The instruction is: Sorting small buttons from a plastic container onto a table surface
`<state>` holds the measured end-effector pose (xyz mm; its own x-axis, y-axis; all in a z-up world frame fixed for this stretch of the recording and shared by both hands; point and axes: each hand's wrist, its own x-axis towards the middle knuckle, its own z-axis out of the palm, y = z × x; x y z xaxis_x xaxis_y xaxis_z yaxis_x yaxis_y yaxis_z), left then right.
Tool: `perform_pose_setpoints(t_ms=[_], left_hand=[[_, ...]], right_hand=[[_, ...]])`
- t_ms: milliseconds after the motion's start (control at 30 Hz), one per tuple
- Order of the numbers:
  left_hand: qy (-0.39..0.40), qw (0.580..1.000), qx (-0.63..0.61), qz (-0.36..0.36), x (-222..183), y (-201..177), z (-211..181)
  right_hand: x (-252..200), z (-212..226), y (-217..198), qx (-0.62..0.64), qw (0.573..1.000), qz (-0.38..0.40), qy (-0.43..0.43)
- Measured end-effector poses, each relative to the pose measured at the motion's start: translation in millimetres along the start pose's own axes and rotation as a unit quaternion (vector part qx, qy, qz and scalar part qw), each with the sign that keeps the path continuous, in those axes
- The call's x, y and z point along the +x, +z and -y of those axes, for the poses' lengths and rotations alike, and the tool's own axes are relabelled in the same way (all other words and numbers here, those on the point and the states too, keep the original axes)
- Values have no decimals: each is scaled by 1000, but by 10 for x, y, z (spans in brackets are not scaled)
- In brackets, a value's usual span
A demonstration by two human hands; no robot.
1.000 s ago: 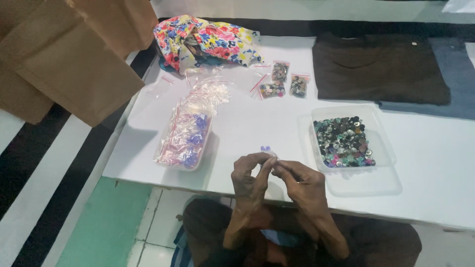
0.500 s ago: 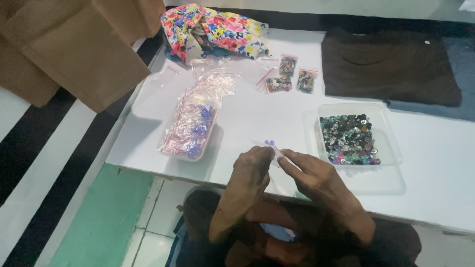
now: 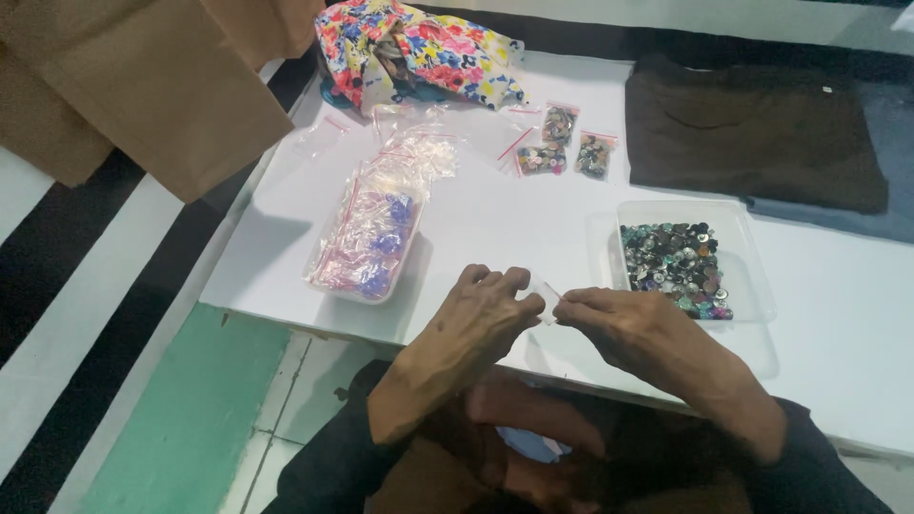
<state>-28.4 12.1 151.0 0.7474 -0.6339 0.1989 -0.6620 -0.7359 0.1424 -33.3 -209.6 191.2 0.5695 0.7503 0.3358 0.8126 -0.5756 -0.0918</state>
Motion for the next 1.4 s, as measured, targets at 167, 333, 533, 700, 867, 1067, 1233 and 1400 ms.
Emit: perform_pose_setpoints(t_ms=[167,333,533,700,867,1067,1233,1400], left_hand=[[34,999,-32,-7,-55,-196,-7],[43,997,-51,-42,-121,-115,83],[-22,966,-252,-44,-252,-80,212],[-96,958,-261,-72,-413,121,572],[-134,947,-284,-73,-552,-34,640],[-128,948,-286,-66,-513,-4,636],[-132,950,-274,-63,-499,-71,588],[-139,947,-286,-37,-309,16,637]], right_hand=[[61,1,-17,31,999,26,0],[221,32,-57,51,998,34,-1],[285,-48,177,113,989,80,58],[349,78,293,185,978,-26,98],[31,-255,1148,80,980,44,178],[-40,-324,1822,-1,980,48,193],[-16,-260,1773,53,984,19,170],[22,-257,1362,237,939,-95,232]])
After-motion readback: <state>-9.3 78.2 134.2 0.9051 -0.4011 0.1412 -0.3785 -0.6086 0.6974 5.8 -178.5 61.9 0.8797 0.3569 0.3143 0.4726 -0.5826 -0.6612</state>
